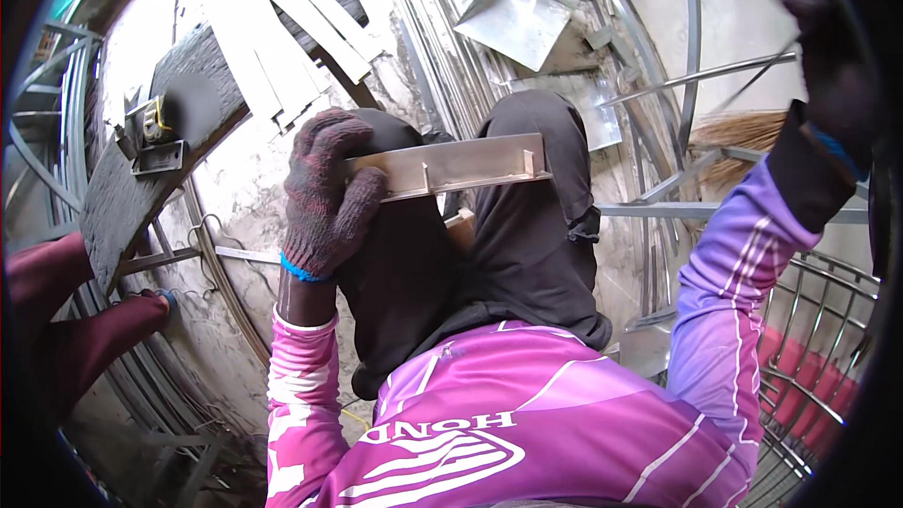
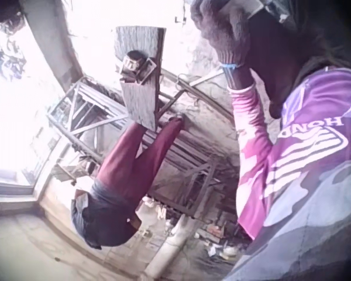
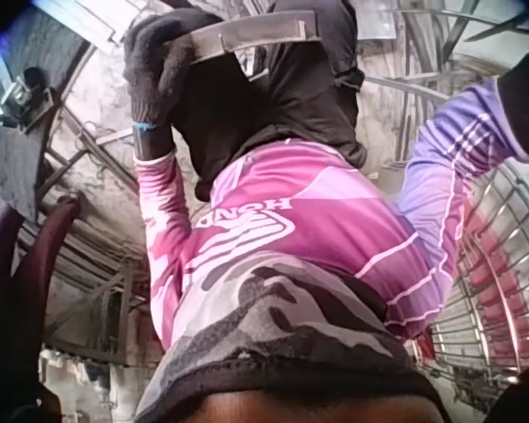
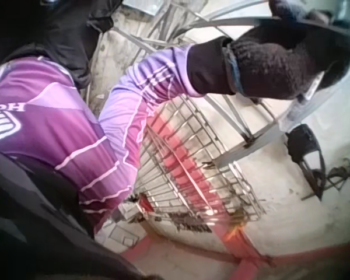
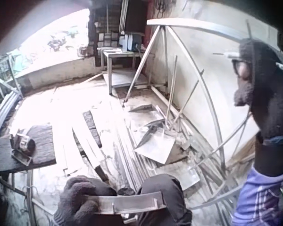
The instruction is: The person places metal strips into a metal guide template and marks lines on the strips using a marker.
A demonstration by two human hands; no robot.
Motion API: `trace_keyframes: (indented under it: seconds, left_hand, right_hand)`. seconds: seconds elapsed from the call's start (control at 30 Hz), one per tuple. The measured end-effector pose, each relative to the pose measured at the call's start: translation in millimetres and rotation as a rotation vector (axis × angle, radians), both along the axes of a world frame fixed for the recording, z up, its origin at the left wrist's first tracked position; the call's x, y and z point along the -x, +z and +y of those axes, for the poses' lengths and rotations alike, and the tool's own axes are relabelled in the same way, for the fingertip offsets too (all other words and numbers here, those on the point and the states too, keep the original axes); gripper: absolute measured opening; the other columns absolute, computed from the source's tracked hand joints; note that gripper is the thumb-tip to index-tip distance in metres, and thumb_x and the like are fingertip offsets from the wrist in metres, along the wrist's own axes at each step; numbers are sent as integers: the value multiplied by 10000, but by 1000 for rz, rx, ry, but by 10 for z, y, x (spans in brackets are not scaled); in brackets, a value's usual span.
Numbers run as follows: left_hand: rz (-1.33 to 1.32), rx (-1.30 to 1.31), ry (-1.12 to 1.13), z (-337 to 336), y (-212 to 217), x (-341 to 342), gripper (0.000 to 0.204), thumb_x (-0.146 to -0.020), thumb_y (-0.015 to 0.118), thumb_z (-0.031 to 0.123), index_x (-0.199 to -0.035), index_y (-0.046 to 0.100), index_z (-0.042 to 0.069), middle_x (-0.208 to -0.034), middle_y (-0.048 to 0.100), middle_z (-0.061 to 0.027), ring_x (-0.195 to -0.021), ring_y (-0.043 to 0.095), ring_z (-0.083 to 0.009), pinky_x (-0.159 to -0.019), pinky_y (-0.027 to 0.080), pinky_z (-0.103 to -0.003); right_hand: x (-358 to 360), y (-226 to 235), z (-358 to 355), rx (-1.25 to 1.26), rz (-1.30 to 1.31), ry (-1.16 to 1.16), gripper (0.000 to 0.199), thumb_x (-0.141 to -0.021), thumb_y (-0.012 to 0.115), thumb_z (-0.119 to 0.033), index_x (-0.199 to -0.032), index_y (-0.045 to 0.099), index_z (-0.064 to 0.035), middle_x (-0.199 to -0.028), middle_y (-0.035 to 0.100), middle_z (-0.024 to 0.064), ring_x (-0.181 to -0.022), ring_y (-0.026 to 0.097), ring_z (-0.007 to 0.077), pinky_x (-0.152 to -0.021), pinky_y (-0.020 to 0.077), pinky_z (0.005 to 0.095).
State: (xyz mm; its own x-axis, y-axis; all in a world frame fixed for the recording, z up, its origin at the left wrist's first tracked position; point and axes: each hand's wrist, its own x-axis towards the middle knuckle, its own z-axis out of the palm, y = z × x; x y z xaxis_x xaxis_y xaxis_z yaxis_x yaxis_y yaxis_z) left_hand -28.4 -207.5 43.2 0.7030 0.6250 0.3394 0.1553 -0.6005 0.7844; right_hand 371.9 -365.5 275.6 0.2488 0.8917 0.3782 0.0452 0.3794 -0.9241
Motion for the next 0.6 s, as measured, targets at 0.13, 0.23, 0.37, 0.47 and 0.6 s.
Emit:
trace_keyframes:
  seconds: [0.13,0.23,0.37,0.47,0.6]
  left_hand:
    - [-200,218,2,68,244,-49,422,-864,675,221,-1220,609,5,-1199,572,-178,-1133,582,-315,-989,462,-389]
    - [-165,88,115,168,459,-80,228,-945,576,161,-1067,642,-19,-1004,633,-163,-973,632,-286,-881,484,-350]
    - [-172,556,9,106,625,-183,235,-987,578,187,-902,627,-27,-808,629,-67,-767,596,-147,-709,483,-283]
    - [-154,598,-16,47,630,-246,254,-992,572,206,-879,633,-13,-769,630,-19,-723,560,-83,-662,468,-252]
    - [-304,697,91,13,451,-166,291,-963,596,211,-1015,670,-66,-830,668,-80,-753,624,-135,-719,496,-256]
  right_hand:
    - [1038,-935,538,25,-686,-5,238,-861,650,35,-1099,650,28,-962,635,149,-907,638,282,-830,521,390]
    - [1542,-1192,757,-19,-834,9,235,-792,667,27,-1023,679,-17,-860,630,134,-838,634,300,-740,512,385]
    - [1770,-1208,806,38,-909,7,341,-695,641,-74,-1033,665,-33,-825,606,162,-779,595,365,-704,498,449]
    - [1692,-1286,729,53,-916,19,344,-710,634,-69,-1052,657,-28,-849,615,172,-805,614,365,-727,516,435]
    - [1425,-1546,460,191,-717,-18,279,-782,621,-48,-1058,654,-22,-916,653,168,-866,660,342,-776,537,398]
